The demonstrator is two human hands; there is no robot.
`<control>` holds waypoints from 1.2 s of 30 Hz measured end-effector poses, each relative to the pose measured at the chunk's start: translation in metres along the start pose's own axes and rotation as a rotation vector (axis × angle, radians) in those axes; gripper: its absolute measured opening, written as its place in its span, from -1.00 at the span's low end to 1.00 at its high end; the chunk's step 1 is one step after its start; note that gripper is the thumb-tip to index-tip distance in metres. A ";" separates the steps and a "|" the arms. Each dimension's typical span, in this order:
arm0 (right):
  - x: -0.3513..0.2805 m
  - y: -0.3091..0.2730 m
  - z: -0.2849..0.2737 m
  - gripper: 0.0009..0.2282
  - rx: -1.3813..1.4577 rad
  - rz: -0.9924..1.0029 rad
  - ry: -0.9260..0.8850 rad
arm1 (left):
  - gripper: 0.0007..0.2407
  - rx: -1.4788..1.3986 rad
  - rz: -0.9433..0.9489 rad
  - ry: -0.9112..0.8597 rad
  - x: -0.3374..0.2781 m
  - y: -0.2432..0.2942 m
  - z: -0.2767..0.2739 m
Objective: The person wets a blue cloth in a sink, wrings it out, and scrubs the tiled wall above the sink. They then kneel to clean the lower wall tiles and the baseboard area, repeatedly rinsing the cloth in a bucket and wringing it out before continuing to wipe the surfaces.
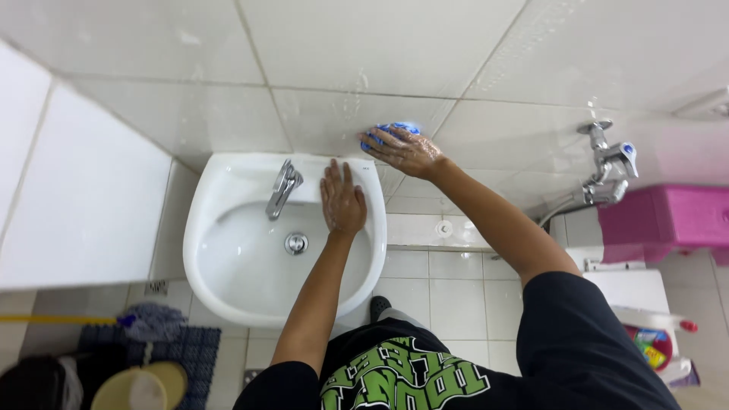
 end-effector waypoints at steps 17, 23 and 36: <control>0.133 -0.079 0.006 -0.66 0.744 0.082 0.143 | -0.27 0.056 -0.418 -0.649 -0.145 -0.054 -0.042; 0.081 -0.096 0.009 -0.63 0.974 0.595 0.087 | -0.21 0.171 -0.360 -0.786 -0.139 -0.039 -0.075; -0.029 -0.182 -0.015 -0.68 1.246 1.593 0.410 | -0.27 0.131 -0.050 -0.615 -0.158 -0.003 -0.046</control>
Point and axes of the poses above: each hand's wrist, its own x-axis towards the middle knuckle, its own z-axis out of the palm, y = z × x, the point moved 4 cm from there along x, towards the middle knuckle, and after that the axes turned 15 degrees about -z, right-handed, at the moved point
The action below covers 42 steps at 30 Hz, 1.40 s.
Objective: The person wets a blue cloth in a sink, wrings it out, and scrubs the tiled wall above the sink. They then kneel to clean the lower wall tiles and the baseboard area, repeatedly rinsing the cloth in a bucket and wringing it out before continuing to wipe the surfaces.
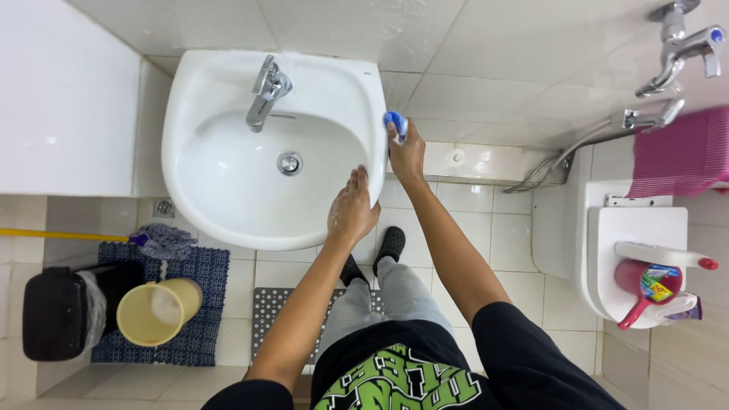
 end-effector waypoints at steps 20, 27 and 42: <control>0.145 0.085 -0.022 -0.56 -0.918 -1.558 -0.111 | -0.61 0.070 -0.256 0.683 -0.011 0.025 0.036; 0.181 0.095 -0.011 -0.60 -0.482 -1.893 0.134 | -0.67 0.138 -0.308 1.094 -0.023 0.020 0.055; 0.114 0.335 0.172 -0.61 -1.194 -1.701 -0.528 | -0.64 0.432 -0.075 1.571 -0.019 -0.039 0.100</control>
Point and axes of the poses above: each hand's wrist, its own x-axis towards the middle knuckle, its own z-axis out of the palm, y = z × x, the point moved 4 cm from there along x, towards the middle knuckle, and after that the axes turned 15 degrees about -z, right-handed, at the moved point
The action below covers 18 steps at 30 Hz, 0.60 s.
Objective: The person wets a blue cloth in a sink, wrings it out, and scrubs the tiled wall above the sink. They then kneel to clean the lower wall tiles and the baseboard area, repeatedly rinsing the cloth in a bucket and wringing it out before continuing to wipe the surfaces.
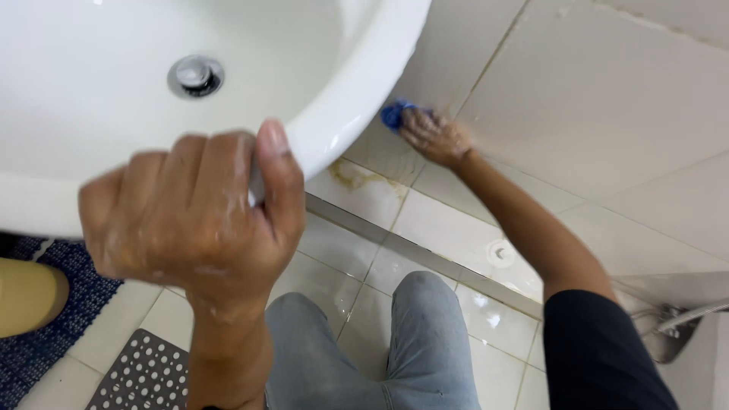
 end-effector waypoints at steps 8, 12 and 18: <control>0.051 0.083 -0.033 -0.66 0.033 0.327 0.441 | -0.70 0.021 0.091 0.163 -0.003 0.004 -0.001; 0.087 0.040 -0.022 -0.45 0.072 0.139 -0.020 | -0.77 0.003 0.106 0.185 -0.006 0.004 -0.002; 0.058 0.035 -0.037 -0.61 -0.223 0.324 0.453 | -0.81 -0.037 0.087 0.153 -0.014 0.003 -0.003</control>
Point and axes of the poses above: each hand's wrist, its own x-axis towards the middle knuckle, its own z-axis out of the palm, y = z × x, the point moved 4 cm from there along x, towards the middle knuckle, and after that the axes turned 15 degrees about -z, right-handed, at the moved point
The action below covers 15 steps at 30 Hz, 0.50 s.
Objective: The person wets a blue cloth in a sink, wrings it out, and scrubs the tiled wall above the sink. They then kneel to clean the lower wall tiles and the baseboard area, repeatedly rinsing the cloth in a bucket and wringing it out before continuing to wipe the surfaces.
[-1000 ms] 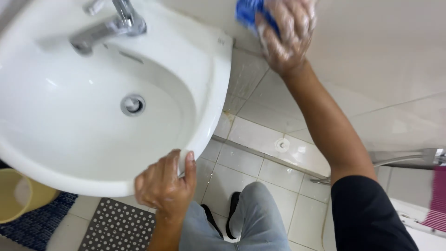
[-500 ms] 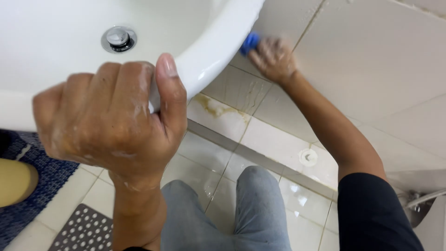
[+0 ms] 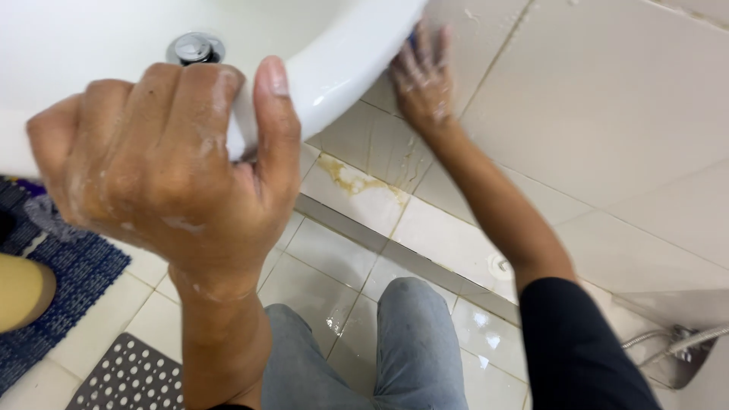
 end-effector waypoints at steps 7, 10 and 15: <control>-0.101 -0.046 0.002 -0.36 0.012 -0.122 -0.313 | -0.63 -0.168 -0.119 0.080 -0.076 0.026 0.030; -0.094 0.060 -0.055 -0.45 -0.192 0.127 0.059 | -0.54 -0.518 -0.167 -0.392 -0.159 0.053 0.086; -0.083 0.042 -0.053 -0.54 -0.129 0.248 0.066 | -0.43 -0.732 -0.280 -0.672 -0.214 0.090 0.155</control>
Point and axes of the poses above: each hand's wrist, its own x-axis towards the middle knuckle, its own z-axis out of the palm, y = z × x, the point moved 4 cm from there along x, towards the middle knuckle, and after that the axes turned 15 degrees about -z, right-handed, at the moved point
